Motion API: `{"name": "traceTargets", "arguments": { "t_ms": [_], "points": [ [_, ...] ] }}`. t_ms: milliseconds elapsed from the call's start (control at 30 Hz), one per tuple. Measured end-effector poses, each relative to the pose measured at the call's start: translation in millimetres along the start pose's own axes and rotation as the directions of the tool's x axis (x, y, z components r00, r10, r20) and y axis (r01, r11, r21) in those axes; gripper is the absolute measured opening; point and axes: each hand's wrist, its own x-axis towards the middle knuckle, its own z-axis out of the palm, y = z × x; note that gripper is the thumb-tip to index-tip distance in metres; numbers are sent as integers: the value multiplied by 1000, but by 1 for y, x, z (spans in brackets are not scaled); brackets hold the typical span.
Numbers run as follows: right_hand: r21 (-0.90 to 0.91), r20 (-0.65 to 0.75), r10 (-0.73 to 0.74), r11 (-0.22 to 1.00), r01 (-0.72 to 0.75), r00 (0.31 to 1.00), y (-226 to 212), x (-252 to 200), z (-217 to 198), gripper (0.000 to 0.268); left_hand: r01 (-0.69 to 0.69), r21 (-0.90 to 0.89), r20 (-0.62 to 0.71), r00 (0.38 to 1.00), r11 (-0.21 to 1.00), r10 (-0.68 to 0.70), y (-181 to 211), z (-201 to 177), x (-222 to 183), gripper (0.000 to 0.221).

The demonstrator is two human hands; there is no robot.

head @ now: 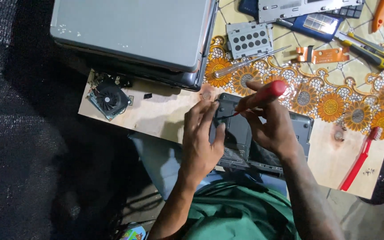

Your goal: Disassembling a laptop to remove the bottom case and motherboard using a screwdriver.

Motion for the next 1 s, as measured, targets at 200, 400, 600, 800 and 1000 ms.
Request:
{"name": "traceTargets", "arguments": {
  "t_ms": [200,400,600,800,1000],
  "points": [
    [-242,93,356,914,-325,930,14,-9,-12,33,-272,-358,185,917,893,353,37,-12,43,47],
    [-284,188,250,940,-191,950,18,-7,-20,25,-164,-561,289,880,812,377,39,-13,56,45],
    [-206,162,313,938,-278,936,3,1,-15,14,-255,-440,201,906,861,372,46,-14,60,43],
    [149,105,184,969,-199,977,12,-9,-6,28,-277,-357,60,946,892,318,58,-11,58,37],
    [-14,-132,79,997,-82,988,-3,-2,3,20,-416,-184,-101,909,890,404,53,0,72,31]
  ]
}}
